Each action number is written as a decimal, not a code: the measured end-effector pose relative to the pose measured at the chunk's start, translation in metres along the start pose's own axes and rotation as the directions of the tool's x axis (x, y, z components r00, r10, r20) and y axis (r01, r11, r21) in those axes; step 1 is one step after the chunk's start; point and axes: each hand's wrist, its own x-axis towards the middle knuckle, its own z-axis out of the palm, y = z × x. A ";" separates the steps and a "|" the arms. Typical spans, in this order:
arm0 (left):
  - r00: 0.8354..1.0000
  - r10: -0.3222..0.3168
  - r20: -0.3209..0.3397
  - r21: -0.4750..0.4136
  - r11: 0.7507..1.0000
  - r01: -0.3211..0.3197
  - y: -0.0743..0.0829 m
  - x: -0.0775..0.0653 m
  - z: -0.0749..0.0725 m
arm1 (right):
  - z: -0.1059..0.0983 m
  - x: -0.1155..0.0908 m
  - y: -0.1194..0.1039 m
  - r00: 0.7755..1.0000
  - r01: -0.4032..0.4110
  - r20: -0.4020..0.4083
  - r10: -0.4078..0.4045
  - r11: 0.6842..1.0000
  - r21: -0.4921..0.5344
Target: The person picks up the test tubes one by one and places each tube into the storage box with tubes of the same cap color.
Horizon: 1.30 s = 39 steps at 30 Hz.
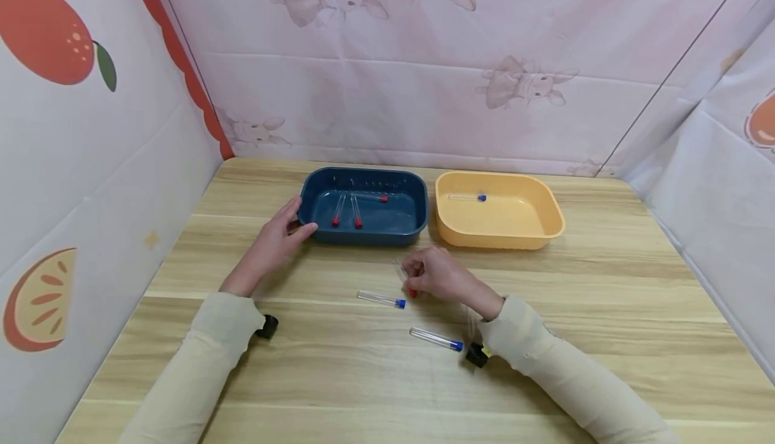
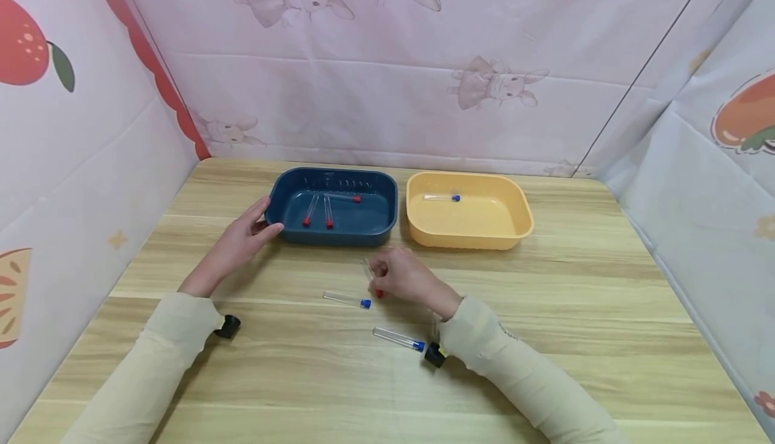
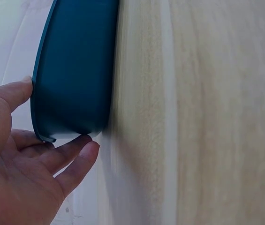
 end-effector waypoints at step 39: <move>1.000 0.009 -0.005 0.008 1.000 -0.009 0.003 -0.001 -0.001 | -0.025 0.009 0.007 0.967 0.087 0.251 -0.031 0.973 -0.213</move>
